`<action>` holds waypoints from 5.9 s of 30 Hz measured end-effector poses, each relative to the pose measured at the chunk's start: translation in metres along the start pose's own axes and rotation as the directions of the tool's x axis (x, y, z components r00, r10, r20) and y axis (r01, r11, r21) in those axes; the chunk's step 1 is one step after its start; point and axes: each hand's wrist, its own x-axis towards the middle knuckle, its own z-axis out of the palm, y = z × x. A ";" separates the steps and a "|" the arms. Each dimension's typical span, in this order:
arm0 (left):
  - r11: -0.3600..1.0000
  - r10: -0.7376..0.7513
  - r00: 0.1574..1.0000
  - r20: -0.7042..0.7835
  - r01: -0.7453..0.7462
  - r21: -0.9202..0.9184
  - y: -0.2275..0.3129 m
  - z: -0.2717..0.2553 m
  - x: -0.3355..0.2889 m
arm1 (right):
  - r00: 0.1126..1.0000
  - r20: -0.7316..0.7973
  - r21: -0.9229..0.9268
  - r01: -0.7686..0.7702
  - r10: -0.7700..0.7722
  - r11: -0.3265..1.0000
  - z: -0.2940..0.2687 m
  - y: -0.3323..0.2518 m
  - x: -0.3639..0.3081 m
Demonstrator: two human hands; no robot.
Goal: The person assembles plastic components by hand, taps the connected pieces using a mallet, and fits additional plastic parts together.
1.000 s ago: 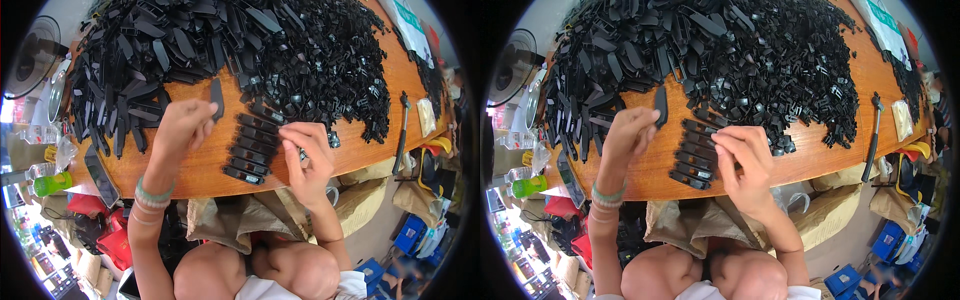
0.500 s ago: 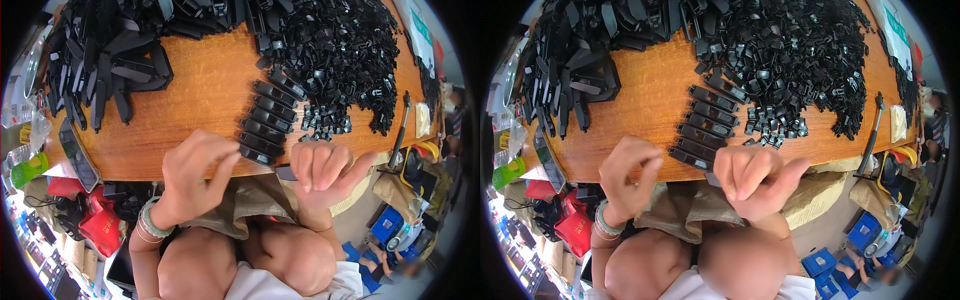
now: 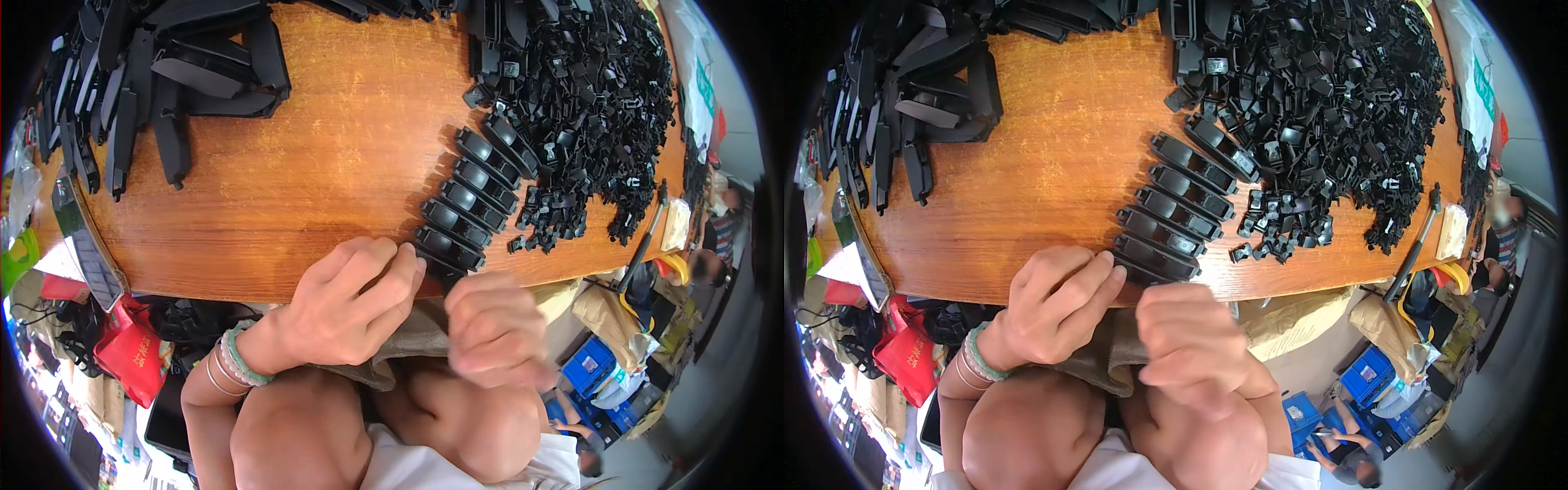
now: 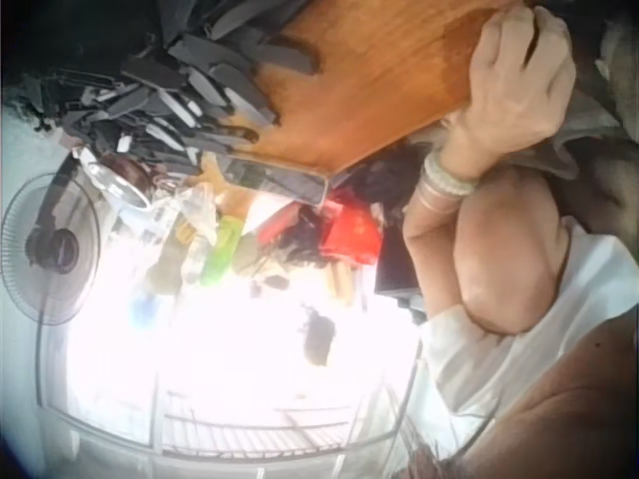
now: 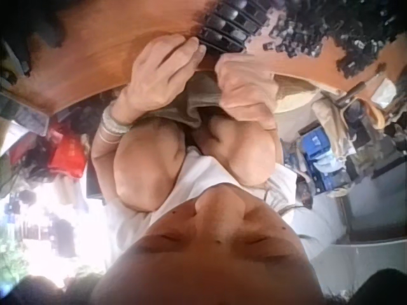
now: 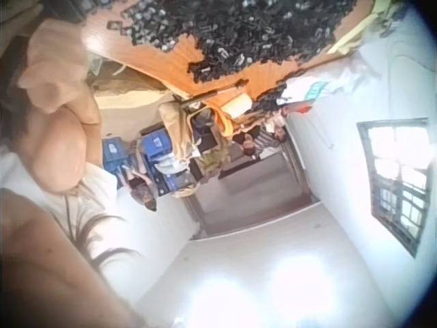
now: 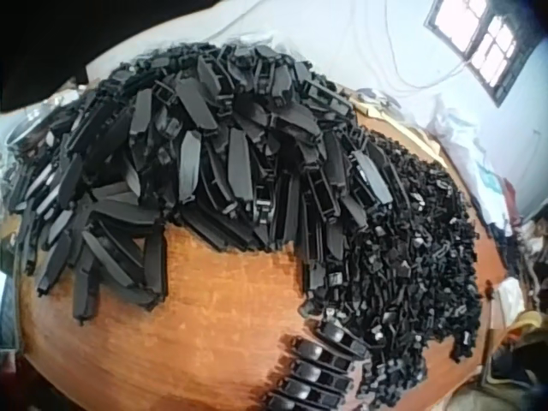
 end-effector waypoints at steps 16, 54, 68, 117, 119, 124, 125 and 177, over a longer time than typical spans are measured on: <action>0.993 0.100 0.990 0.096 -0.106 0.053 -0.006 0.001 0.007 | 0.999 0.047 -0.061 -0.010 0.013 0.998 -0.016 0.008 0.012; 0.994 0.080 0.986 0.148 -0.068 -0.089 -0.025 0.009 0.034 | 0.983 -0.182 0.038 -0.022 0.029 0.999 -0.042 0.019 0.042; 0.996 0.086 0.980 0.178 -0.090 0.013 -0.022 0.012 0.030 | 0.971 -0.228 -0.088 -0.095 0.073 0.992 -0.040 -0.002 0.027; 0.946 -0.203 0.975 0.096 0.220 -0.236 -0.015 -0.001 0.007 | 0.979 -0.141 0.273 -0.106 0.149 0.956 -0.016 0.006 0.014; 0.950 -0.193 0.977 0.093 0.209 -0.232 -0.015 -0.001 0.007 | 0.989 -0.090 0.206 -0.098 0.119 0.974 -0.014 0.004 0.016; 0.954 -0.187 0.973 0.133 0.212 -0.213 -0.015 -0.007 0.009 | 0.992 -0.051 0.120 -0.112 0.118 0.986 -0.010 0.010 0.015; 0.952 -0.188 0.974 0.129 0.213 -0.222 -0.015 -0.006 0.009 | 0.995 -0.053 0.145 -0.076 0.084 0.986 -0.008 0.012 0.013; 0.934 -0.223 0.967 0.120 0.247 -0.256 -0.016 -0.006 0.006 | 0.947 -0.257 0.131 -0.161 0.191 0.978 -0.018 0.020 0.040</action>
